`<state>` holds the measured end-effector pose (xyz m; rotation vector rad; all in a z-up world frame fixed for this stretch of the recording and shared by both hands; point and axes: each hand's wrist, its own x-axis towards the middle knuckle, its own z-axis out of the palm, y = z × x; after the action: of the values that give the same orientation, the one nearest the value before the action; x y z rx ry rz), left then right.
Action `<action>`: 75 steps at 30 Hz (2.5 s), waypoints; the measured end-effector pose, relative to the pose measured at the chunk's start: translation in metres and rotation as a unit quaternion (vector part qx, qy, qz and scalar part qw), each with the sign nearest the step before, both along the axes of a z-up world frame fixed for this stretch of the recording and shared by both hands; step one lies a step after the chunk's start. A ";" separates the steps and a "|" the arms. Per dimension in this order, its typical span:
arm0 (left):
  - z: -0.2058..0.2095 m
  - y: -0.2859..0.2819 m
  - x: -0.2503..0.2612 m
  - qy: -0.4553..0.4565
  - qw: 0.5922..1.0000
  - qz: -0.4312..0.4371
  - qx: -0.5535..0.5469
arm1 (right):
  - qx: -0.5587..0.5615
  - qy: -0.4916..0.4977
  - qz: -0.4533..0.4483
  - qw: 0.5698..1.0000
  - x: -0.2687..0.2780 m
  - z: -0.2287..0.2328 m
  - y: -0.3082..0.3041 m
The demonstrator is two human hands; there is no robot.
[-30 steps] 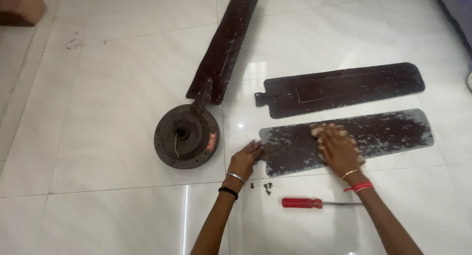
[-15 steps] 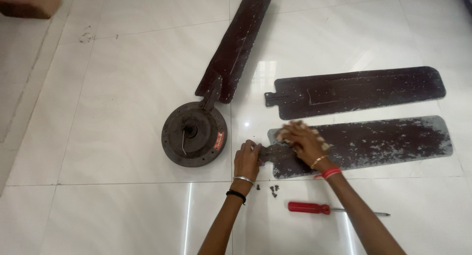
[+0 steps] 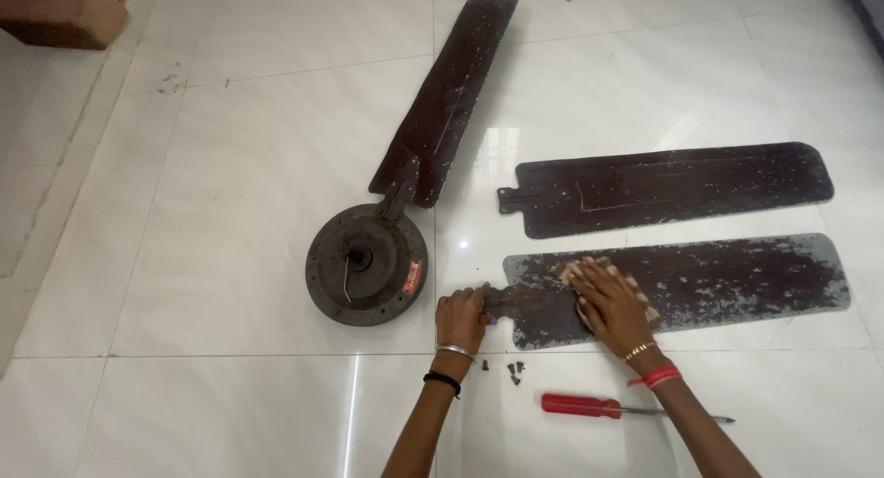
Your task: The person wipes a detached fan blade with a cloth on a tiled floor, then uses a screwdriver to tighten a screw on the fan motor housing.
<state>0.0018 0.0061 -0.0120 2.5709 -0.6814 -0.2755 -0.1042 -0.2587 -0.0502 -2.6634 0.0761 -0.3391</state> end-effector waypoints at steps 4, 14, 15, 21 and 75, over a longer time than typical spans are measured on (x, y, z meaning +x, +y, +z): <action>-0.008 -0.003 -0.001 -0.037 0.999 -0.010 0.001 | -0.090 -0.017 -0.001 0.996 -0.023 -0.001 0.015; -0.016 -0.005 -0.002 -0.033 0.999 -0.014 0.033 | -0.026 0.020 0.036 0.999 -0.046 -0.028 0.086; -0.015 -0.006 -0.002 -0.027 0.999 -0.013 0.036 | -0.017 0.023 0.071 0.997 -0.044 -0.028 0.090; -0.006 -0.004 0.000 -0.041 0.997 -0.028 0.056 | -0.035 -0.010 0.148 0.988 -0.029 -0.027 0.103; 0.009 -0.001 -0.002 0.153 0.985 0.074 -0.009 | -0.167 0.063 -0.117 0.977 -0.045 -0.025 -0.089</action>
<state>-0.0005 0.0053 -0.0030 2.4711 -0.3764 -0.5949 -0.1497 -0.3477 -0.0757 -3.0146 0.4091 -0.2777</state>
